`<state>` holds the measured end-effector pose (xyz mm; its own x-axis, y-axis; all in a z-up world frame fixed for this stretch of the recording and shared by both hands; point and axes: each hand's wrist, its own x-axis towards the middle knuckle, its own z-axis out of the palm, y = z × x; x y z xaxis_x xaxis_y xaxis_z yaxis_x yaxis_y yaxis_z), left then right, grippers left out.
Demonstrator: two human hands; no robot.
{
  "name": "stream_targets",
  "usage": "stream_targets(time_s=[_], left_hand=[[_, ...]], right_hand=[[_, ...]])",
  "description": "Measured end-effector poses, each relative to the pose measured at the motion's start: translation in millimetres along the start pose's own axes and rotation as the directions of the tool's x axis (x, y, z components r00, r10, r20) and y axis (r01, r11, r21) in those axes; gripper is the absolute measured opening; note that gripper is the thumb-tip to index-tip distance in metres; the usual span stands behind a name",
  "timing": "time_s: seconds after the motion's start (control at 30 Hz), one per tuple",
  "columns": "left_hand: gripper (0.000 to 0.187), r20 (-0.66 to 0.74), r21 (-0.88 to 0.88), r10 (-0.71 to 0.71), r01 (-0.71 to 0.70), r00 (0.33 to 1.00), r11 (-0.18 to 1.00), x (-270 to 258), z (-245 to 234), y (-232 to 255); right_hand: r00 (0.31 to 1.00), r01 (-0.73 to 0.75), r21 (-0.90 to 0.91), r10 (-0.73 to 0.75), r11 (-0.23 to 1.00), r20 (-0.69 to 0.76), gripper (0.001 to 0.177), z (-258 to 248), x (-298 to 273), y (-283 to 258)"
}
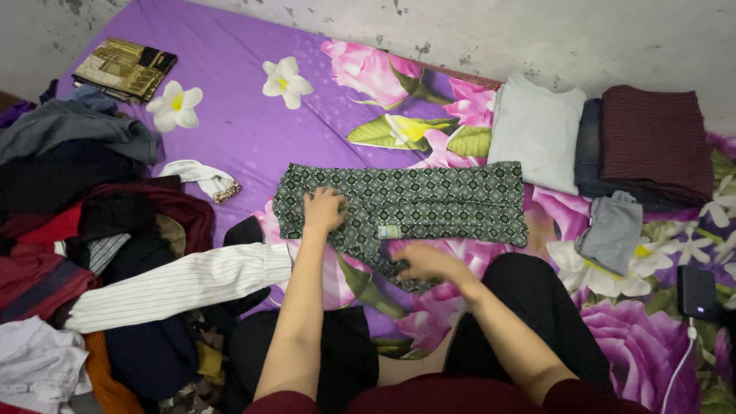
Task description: The person sits on a bed and folds several items of clothing one by one, including a grey sweatshirt, dark jeans, a maroon sweater, grey socks, a patterned dress, and a white t-shirt. Each item is smoothed and folded into a neat stack on the bed.
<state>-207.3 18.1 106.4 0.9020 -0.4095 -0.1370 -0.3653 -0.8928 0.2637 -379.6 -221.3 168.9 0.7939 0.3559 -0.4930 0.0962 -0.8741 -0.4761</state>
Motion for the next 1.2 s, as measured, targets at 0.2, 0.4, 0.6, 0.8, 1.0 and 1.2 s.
stream_targets(time_s=[0.2,0.4,0.6,0.8,1.0,1.2], left_hand=[[0.067,0.168,-0.339,-0.174,0.223,0.970,0.914,7,-2,-34],[0.040,-0.021,-0.365,-0.117,0.101,0.993,0.926,16,7,-66],[0.020,-0.224,-0.375,-0.153,0.060,0.963,0.925,33,20,-75],[0.019,-0.429,-0.316,-0.143,0.000,0.892,0.949,45,32,-66],[0.013,-0.487,-0.286,-0.209,0.071,0.848,0.956,51,27,-54],[0.022,-0.736,-0.104,-0.149,0.107,0.660,0.989,37,2,-24]], right_hand=[[0.955,0.260,0.436,-0.163,0.862,-0.248,0.048,-44,-9,63],[0.936,0.047,0.747,0.232,0.664,-0.265,0.034,-70,-5,171],[0.847,0.041,0.813,0.412,0.581,-0.337,0.031,-51,2,234],[0.659,0.144,0.876,0.616,0.460,-0.432,0.048,-39,23,254],[0.348,0.454,0.579,0.463,0.677,-0.815,0.052,-38,35,248],[0.226,-0.018,0.289,0.285,0.957,-0.931,0.056,-57,22,207]])
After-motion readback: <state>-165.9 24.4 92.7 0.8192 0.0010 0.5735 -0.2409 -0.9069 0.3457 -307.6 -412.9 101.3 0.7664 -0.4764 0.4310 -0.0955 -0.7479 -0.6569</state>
